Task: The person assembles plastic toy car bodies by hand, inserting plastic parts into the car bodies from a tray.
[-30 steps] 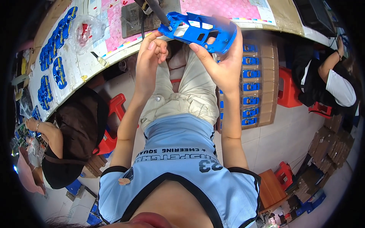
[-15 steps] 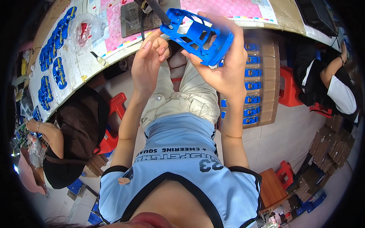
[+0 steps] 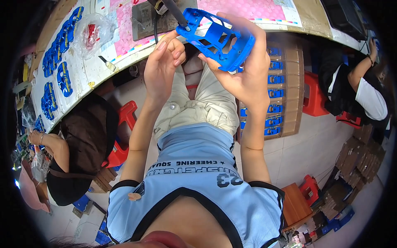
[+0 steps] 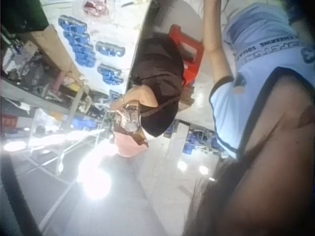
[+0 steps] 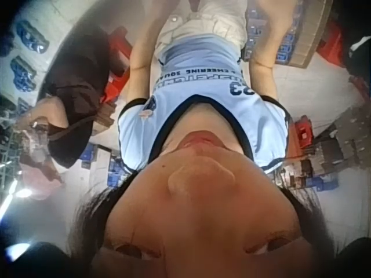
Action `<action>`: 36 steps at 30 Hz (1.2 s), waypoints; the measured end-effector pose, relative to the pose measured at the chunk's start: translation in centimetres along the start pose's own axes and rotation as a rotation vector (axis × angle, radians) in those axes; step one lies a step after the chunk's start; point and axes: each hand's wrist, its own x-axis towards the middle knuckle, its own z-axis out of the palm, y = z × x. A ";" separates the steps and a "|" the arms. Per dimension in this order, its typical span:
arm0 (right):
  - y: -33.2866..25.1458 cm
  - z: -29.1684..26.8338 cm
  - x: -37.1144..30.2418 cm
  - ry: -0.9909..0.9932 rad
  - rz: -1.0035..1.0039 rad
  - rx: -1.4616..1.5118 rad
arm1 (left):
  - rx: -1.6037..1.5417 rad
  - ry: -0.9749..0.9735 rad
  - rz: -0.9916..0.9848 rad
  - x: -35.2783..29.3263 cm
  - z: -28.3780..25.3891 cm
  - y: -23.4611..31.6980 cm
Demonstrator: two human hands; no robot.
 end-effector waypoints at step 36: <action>0.5 -0.3 -0.1 0.030 0.016 -0.037 | 0.026 -0.002 0.003 -0.2 0.2 0.2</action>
